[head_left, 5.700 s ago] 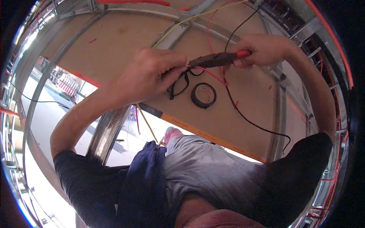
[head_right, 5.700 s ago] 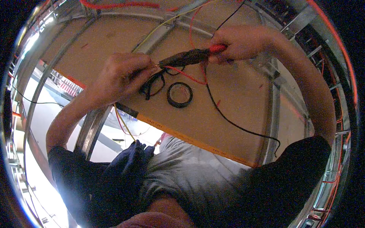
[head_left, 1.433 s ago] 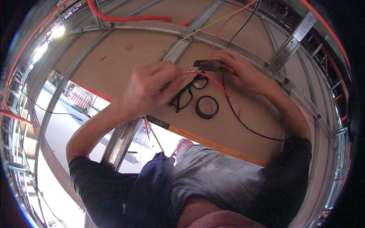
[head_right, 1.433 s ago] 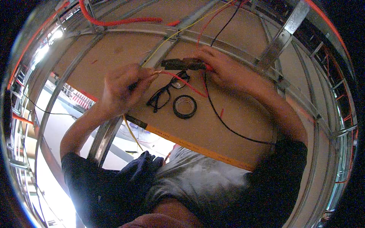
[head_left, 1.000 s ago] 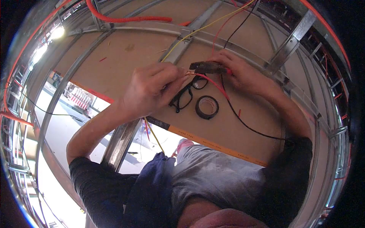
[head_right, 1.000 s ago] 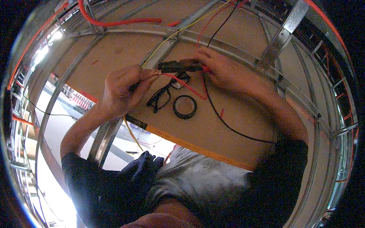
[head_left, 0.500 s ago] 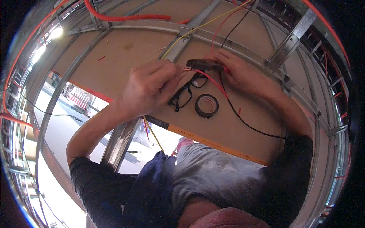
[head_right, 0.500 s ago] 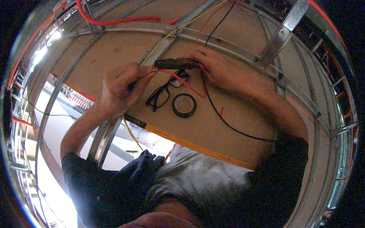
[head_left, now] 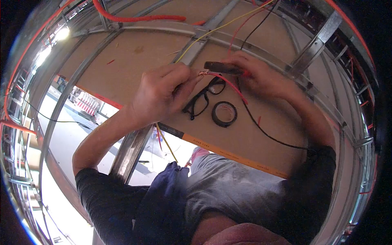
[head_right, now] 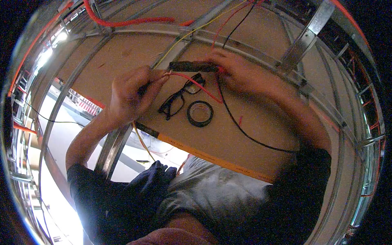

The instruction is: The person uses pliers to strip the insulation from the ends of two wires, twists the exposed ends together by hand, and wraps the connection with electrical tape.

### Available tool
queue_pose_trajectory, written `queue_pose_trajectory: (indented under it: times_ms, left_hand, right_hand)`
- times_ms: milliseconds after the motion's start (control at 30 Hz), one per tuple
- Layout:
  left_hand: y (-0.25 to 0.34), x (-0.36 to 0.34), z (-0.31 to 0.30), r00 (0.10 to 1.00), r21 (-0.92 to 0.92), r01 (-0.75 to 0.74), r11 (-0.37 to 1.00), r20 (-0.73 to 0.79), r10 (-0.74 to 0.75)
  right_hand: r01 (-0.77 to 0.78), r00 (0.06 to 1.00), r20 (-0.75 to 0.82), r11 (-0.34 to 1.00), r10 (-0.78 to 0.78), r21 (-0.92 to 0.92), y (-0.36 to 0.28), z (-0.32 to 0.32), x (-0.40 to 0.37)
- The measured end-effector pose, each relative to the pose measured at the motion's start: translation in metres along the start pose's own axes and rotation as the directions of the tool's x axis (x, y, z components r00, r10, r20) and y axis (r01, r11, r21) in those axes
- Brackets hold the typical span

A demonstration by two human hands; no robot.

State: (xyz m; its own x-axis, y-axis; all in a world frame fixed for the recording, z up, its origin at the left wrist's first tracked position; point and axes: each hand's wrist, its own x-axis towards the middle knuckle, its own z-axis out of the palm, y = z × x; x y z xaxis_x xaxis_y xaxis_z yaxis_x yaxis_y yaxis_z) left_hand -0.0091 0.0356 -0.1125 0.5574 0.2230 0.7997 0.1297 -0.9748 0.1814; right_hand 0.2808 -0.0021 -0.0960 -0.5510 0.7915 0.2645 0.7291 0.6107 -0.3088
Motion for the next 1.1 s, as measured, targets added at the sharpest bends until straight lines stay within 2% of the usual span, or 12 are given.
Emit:
queue_pose_trajectory:
  times_ms: [167,233,467,767,867,1100]
  left_hand:
    - [-0.002,-0.001,-0.002,1.0,-0.016,-0.021,1.0,-0.012,0.021]
    - [0.0,0.0,-0.004,1.0,0.005,-0.016,1.0,0.017,0.016]
    - [-0.005,-0.001,0.001,0.997,-0.033,-0.076,0.997,-0.03,0.075]
    - [0.001,-0.001,-0.002,0.998,-0.011,-0.063,0.998,0.026,0.063]
    - [-0.002,-0.001,0.001,0.997,-0.01,-0.07,0.997,0.007,0.07]
    - [0.0,0.002,0.001,0.996,0.002,-0.083,0.997,0.015,0.083]
  right_hand:
    - [0.007,1.0,0.006,0.998,-0.008,0.066,0.008,-0.001,0.0]
    - [0.084,0.996,0.023,0.995,-0.086,0.051,0.006,-0.003,0.002]
    - [0.061,0.997,0.052,0.998,-0.063,0.027,0.002,-0.002,0.004]
    - [0.077,0.995,0.056,0.997,-0.077,-0.015,-0.001,-0.003,0.002]
    - [0.058,0.998,0.003,0.998,-0.058,0.01,-0.006,-0.009,0.002]
    - [0.003,0.999,-0.049,0.984,-0.012,-0.176,-0.005,-0.021,0.0]
